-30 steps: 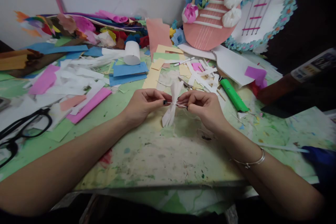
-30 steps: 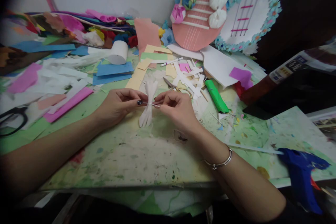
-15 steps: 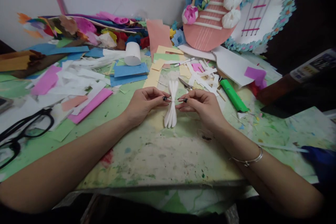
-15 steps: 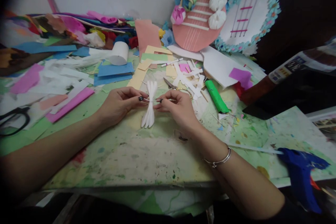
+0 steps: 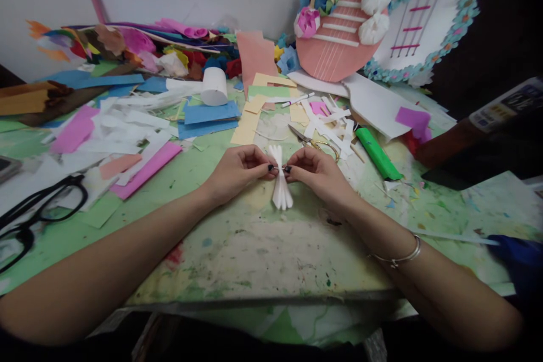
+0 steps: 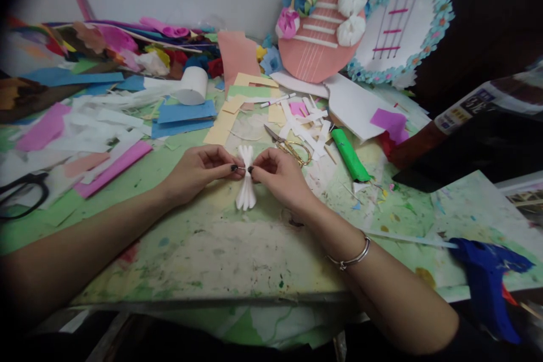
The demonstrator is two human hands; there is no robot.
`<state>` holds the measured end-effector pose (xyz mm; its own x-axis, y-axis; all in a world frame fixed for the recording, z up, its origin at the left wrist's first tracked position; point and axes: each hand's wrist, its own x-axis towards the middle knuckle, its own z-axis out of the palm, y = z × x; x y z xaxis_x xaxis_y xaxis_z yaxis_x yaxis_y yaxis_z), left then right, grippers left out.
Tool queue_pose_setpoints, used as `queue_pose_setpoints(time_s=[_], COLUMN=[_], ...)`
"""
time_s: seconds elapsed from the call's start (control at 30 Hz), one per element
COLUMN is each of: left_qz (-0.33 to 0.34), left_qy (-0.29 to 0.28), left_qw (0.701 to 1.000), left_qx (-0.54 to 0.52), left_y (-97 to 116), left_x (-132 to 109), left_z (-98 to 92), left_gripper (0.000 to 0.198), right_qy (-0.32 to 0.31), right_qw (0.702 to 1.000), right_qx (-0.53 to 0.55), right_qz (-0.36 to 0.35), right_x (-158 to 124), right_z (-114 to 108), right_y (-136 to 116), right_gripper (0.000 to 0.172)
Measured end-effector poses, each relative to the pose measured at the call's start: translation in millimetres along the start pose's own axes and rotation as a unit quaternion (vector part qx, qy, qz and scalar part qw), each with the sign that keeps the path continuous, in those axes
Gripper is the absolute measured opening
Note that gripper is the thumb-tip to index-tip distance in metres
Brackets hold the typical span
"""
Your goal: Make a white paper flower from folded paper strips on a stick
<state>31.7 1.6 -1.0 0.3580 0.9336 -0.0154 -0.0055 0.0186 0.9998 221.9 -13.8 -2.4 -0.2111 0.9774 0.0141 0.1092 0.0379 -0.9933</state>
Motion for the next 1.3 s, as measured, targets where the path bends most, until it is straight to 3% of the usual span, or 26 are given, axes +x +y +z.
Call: queue_pose_setpoints(time_s=[0.1, 0.23, 0.37, 0.5, 0.6, 0.77, 0.97, 1.3], left_qz=[0.053, 0.178, 0.220, 0.308, 0.318, 0.330, 0.341, 0.364], left_qy=[-0.004, -0.003, -0.027, -0.078, -0.106, -0.087, -0.074, -0.078], left_qw=[0.995, 0.952, 0.929, 0.872, 0.856, 0.843, 0.829, 0.823], left_qx=[0.088, 0.251, 0.296, 0.371, 0.392, 0.415, 0.437, 0.429], left_y=[-1.2, -1.3, -2.1, -9.4, -14.8, -18.1, -19.6, -13.4], left_x=[0.1, 1.9, 9.3, 19.0, 21.6, 20.3, 23.0, 20.2], left_z=[-2.2, -10.0, -19.3, -21.8, -19.6, -18.6, -19.7, -18.9], left_gripper=[0.014, 0.002, 0.025, 0.038, 0.039, 0.026, 0.024, 0.018], right_qy=[-0.023, -0.028, -0.017, -0.009, -0.017, -0.032, -0.021, -0.093], right_qw=[0.999, 0.989, 0.970, 0.951, 0.944, 0.942, 0.926, 0.933], right_qx=[-0.037, -0.137, -0.232, -0.292, -0.306, -0.308, -0.331, -0.284], right_qz=[-0.013, -0.036, -0.071, -0.106, -0.121, -0.133, -0.181, -0.199], right_x=[0.3, -1.5, -0.3, 5.8, 10.0, 12.5, 14.0, 13.7], right_z=[-0.1, 2.7, 5.3, 3.1, 0.6, -1.0, -1.3, -4.6], right_y=[1.9, 2.1, 1.4, 2.7, 3.8, 4.3, 4.8, 4.1], right_gripper=[0.019, 0.019, 0.014, 0.015, 0.013, 0.011, 0.011, 0.006])
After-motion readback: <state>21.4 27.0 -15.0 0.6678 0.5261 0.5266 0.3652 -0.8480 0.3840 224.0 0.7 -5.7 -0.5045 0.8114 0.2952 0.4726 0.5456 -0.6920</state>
